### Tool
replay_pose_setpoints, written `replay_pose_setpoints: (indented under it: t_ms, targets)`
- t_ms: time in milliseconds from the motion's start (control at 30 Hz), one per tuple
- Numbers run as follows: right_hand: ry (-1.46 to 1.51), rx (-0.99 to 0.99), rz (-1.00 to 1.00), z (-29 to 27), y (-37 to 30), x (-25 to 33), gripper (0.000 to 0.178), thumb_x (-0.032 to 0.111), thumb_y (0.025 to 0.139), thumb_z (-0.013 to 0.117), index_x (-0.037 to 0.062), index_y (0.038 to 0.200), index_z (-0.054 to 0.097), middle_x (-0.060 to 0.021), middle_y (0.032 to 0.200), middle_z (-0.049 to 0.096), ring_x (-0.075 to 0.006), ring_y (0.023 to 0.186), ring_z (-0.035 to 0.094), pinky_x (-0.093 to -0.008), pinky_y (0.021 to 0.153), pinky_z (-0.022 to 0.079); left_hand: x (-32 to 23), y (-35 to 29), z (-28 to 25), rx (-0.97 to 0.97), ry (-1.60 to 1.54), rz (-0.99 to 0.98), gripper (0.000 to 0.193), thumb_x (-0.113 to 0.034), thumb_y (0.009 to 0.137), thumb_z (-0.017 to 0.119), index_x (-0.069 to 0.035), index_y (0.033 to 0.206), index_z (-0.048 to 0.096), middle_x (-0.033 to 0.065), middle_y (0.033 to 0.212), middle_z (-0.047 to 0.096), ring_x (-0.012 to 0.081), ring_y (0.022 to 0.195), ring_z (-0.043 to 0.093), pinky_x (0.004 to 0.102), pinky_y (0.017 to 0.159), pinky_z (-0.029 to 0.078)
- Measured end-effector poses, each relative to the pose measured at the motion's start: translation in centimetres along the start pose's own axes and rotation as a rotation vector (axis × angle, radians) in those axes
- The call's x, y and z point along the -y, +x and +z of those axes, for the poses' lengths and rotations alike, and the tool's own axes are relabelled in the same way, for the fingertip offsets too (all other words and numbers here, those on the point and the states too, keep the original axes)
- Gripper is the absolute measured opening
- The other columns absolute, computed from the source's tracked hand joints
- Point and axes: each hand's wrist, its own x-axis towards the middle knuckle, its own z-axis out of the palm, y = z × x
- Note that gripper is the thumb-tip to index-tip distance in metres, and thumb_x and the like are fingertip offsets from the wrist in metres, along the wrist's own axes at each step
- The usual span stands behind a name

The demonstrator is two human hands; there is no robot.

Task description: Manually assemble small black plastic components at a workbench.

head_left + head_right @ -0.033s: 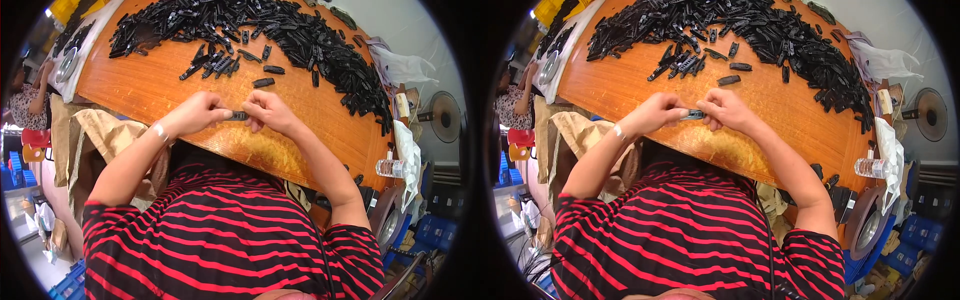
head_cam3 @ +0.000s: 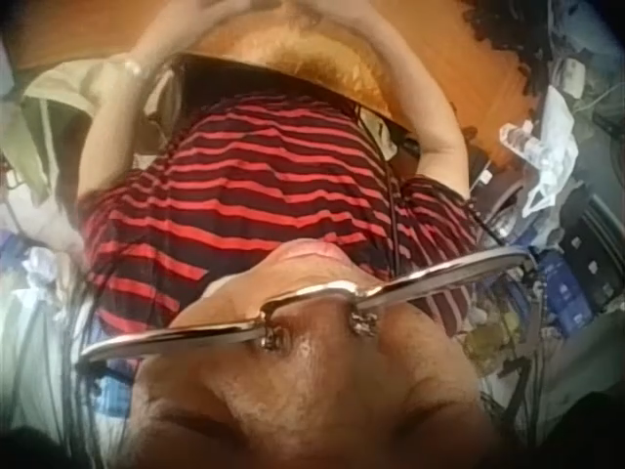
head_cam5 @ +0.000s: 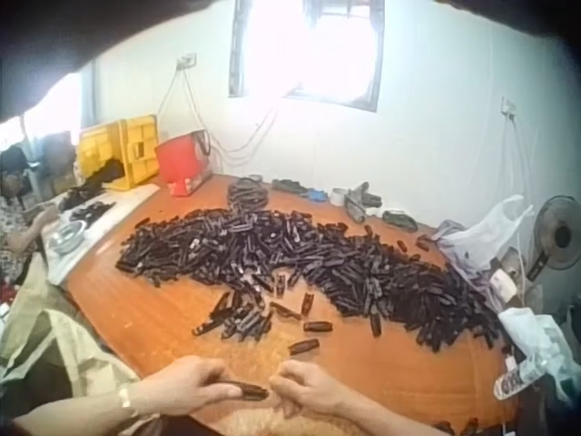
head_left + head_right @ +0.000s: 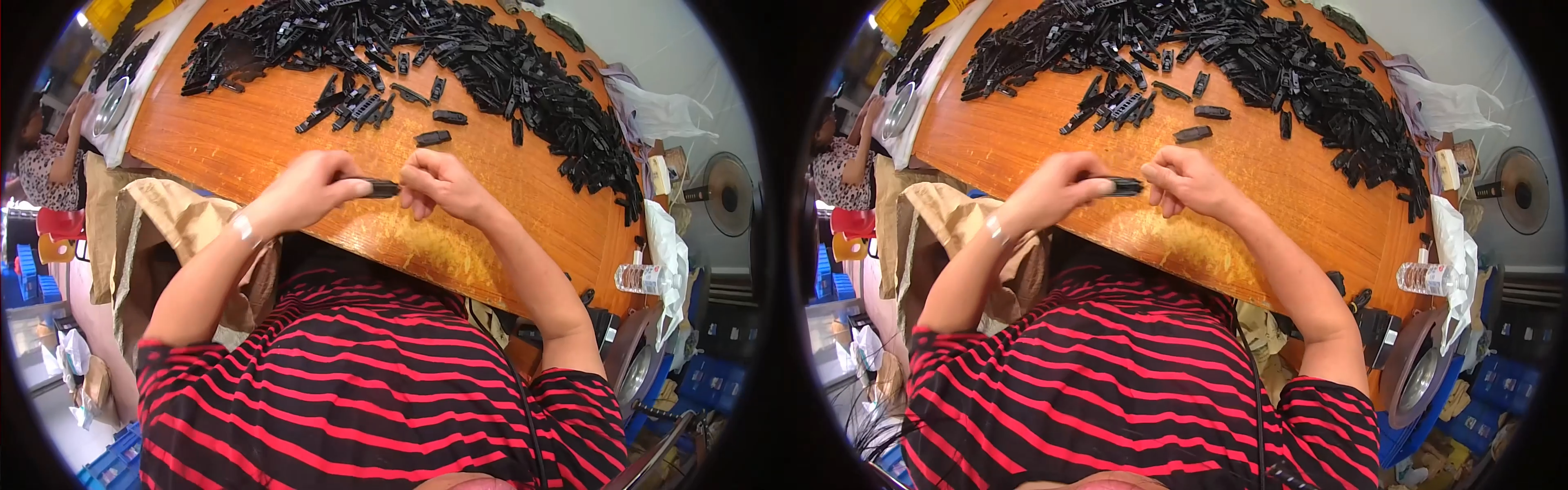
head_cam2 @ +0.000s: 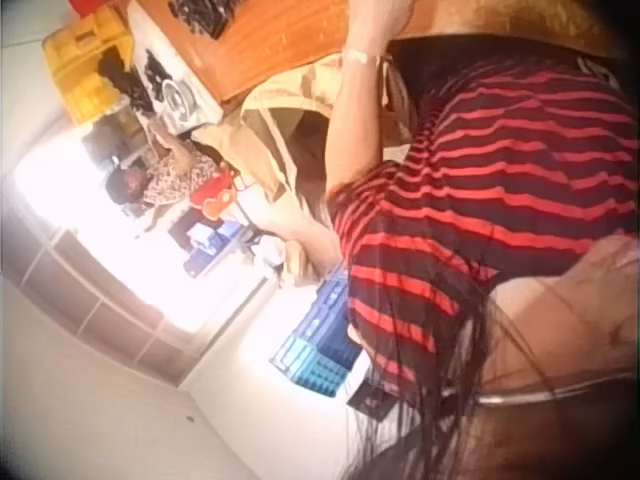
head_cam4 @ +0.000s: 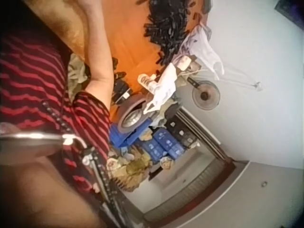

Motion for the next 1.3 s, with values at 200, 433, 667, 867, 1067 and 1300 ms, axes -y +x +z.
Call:
replay_pose_setpoints:
  t_ms: [200,433,667,867,1067,1300]
  targets:
    - [-0.964,-0.461,-0.236,-4.7,1.1,-2.6,0.020,0.014,0.085,0.068,0.0027,0.098,0.057,-0.0084,0.083,0.061,-0.0223,0.074,0.065,-0.0352,0.065,0.051,-0.7,-14.0,-8.4,-0.586,-0.203,0.043,0.016,-0.011,0.087,0.058,-0.001,0.097,0.063,-0.0014,0.082,0.057,0.0061,0.071,0.050,0.0205,0.066,0.040]
    - [-1.208,-0.546,-0.295,-5.8,3.6,-4.1,0.027,0.013,0.079,0.072,0.0067,0.102,0.058,-0.0099,0.102,0.057,-0.0344,0.086,0.062,-0.0432,0.072,0.050,4.9,-20.6,-9.4,-0.758,0.195,-0.246,0.012,-0.010,0.086,0.064,-0.001,0.093,0.061,-0.0018,0.084,0.060,0.0059,0.079,0.054,0.0222,0.071,0.044]
    - [-0.928,-0.487,-0.246,-3.0,2.8,-3.5,0.015,0.017,0.089,0.061,0.0053,0.098,0.059,-0.0136,0.095,0.060,-0.0350,0.086,0.060,-0.0424,0.074,0.049,-1.3,-4.5,-8.6,-0.537,0.290,0.224,0.014,-0.014,0.087,0.065,0.000,0.087,0.063,0.0038,0.075,0.062,0.0107,0.066,0.056,0.0269,0.061,0.047]
    - [-0.902,-0.524,-0.263,0.7,3.1,-5.0,0.013,0.019,0.091,0.058,0.0063,0.094,0.058,-0.0164,0.092,0.061,-0.0391,0.075,0.061,-0.0440,0.066,0.049,-0.5,9.3,-3.4,-0.291,0.705,0.162,0.023,-0.027,0.083,0.067,-0.006,0.094,0.069,0.0131,0.087,0.068,0.0318,0.084,0.066,0.0414,0.073,0.052]
    - [-1.011,-0.653,-0.434,1.6,3.6,-6.9,0.011,0.015,0.090,0.059,0.0055,0.087,0.056,-0.0148,0.086,0.056,-0.0366,0.068,0.061,-0.0431,0.059,0.050,3.0,13.9,-0.5,-0.419,0.844,0.117,0.020,-0.027,0.081,0.070,-0.007,0.086,0.069,0.0134,0.086,0.069,0.0308,0.086,0.066,0.0429,0.077,0.051]
    - [-1.004,-0.653,-0.446,1.8,4.1,-6.3,0.011,0.014,0.089,0.060,0.0051,0.086,0.055,-0.0140,0.085,0.054,-0.0363,0.068,0.060,-0.0426,0.059,0.050,3.2,13.6,-1.1,-0.347,0.533,-0.023,0.025,-0.028,0.077,0.075,-0.005,0.079,0.065,0.0095,0.073,0.066,0.0239,0.068,0.063,0.0362,0.065,0.049]
